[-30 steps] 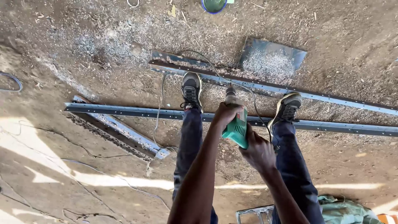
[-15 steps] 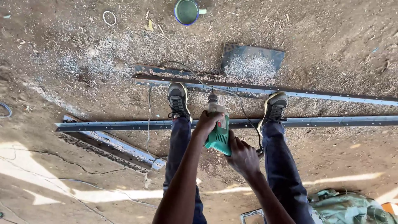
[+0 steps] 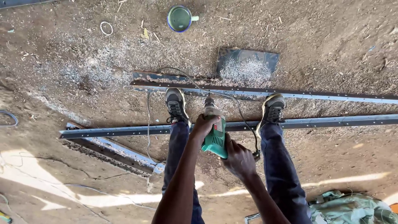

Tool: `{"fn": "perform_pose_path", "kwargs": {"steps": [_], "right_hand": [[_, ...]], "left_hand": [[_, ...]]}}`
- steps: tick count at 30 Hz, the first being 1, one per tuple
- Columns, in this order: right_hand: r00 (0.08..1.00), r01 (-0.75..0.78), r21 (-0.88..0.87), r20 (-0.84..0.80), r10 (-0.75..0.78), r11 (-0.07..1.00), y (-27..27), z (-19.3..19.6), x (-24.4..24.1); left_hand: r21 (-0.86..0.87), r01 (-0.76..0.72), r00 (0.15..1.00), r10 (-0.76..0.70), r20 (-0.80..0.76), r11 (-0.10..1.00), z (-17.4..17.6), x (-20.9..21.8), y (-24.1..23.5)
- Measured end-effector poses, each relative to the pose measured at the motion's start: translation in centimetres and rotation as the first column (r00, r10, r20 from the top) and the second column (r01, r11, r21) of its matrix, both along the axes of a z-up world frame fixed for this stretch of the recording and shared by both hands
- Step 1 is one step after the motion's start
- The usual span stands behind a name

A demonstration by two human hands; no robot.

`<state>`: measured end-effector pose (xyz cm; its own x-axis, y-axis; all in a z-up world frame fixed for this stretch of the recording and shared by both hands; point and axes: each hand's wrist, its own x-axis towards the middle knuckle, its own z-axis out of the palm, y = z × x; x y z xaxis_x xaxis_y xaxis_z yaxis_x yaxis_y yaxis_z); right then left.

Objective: Using a handheld power drill to create holes in long metal bars laid out on the ground.

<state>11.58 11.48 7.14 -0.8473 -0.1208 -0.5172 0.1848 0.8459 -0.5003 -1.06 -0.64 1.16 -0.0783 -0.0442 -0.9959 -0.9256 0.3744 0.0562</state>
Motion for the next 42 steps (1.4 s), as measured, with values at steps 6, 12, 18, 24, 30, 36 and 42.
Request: {"fn": "perform_pose_path", "kwargs": {"steps": [6,12,18,24,30,36,42], "right_hand": [[0.997,0.03,-0.04,0.069,-0.027,0.999,0.3,1.0,-1.6],[0.99,-0.044,-0.009,0.131,0.045,0.999,0.6,0.8,-2.6],[0.962,-0.188,0.006,0.202,0.183,0.982,1.0,0.1,-2.9],[0.924,-0.359,-0.019,0.134,0.358,0.933,1.3,2.6,-5.3],[0.894,-0.439,-0.044,0.083,0.441,0.897,2.0,1.0,-5.4],[0.893,-0.422,-0.119,0.115,0.434,0.899,2.5,1.7,-6.9],[0.867,-0.472,-0.109,0.124,0.483,0.875,3.4,3.6,-10.2]], "left_hand": [[-0.003,-0.007,1.0,0.007,0.015,1.0,0.8,-1.0,0.6],[-0.001,-0.028,1.0,0.028,0.014,1.0,-0.7,-0.2,-0.3],[-0.151,0.258,0.966,-0.256,0.034,0.954,3.6,0.2,-0.4],[-0.594,0.397,0.514,-0.706,-0.488,0.7,2.1,3.4,-0.8],[-0.586,0.499,0.207,-0.744,-0.635,0.638,3.7,3.2,-0.5],[-0.709,0.529,-0.185,-0.753,-0.632,0.466,5.3,0.9,-0.2],[-0.738,0.542,-0.231,-0.773,-0.591,0.403,2.5,1.4,-1.6]]}}
